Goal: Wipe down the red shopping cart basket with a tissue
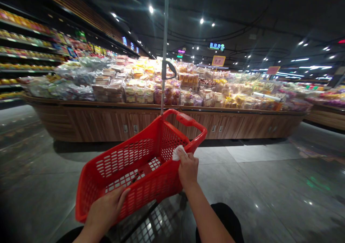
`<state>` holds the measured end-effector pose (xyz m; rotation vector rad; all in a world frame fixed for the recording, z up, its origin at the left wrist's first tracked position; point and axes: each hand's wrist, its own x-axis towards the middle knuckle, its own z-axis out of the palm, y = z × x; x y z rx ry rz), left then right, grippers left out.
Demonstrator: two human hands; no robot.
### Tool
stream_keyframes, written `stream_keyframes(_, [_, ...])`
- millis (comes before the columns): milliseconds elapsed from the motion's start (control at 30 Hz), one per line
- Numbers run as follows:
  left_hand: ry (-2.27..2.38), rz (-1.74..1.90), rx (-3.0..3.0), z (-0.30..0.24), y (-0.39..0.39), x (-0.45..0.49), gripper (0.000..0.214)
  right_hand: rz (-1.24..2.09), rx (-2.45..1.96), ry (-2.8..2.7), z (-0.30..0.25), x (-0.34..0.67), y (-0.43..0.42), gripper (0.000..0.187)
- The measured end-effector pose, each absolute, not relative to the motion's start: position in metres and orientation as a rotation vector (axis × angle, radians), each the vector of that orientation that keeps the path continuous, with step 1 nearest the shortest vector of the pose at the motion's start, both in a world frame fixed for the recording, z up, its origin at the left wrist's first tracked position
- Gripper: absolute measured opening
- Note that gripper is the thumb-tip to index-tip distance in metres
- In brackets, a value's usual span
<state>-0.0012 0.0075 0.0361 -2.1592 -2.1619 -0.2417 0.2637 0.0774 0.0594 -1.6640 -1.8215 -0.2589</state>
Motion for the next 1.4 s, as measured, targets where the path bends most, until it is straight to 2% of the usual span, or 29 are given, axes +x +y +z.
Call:
stream_keyframes(200, [-2.17,-0.23,-2.202,0.034,0.01,-0.011,0.044,-0.265,-1.491,-2.093,0.058,0.263,0.068,0.053])
stream_keyframes(467, [-2.147,-0.258,-2.197,0.037,0.01,-0.014,0.043,-0.378,-1.721,-1.731,0.074,0.291,0.084,0.045])
stream_keyframes(667, [-2.157,-0.283,-2.197,0.036,0.011,-0.017,0.042,-0.278,-1.503,-2.048,0.051,0.255,0.063,0.051])
stream_keyframes(933, [-2.131,-0.311,-2.227,0.04,0.013,-0.025,0.043,-0.399,-1.779,-1.65,0.086,0.3,0.087,0.042])
stream_keyframes(1167, [-2.137,-0.263,-2.213,0.045,0.011,-0.017,0.043,-0.161,-1.576,-2.039,0.047,0.22,0.049,0.054])
stream_keyframes(1300, [-2.138,-0.242,-2.233,0.046,0.009,-0.017,0.042,-0.007,-1.405,-2.14,0.038,0.19,0.034,0.051])
stream_keyframes(1400, [-2.138,-0.255,-2.235,0.046,0.011,-0.02,0.042,-0.037,-1.442,-2.096,0.046,0.206,0.042,0.048])
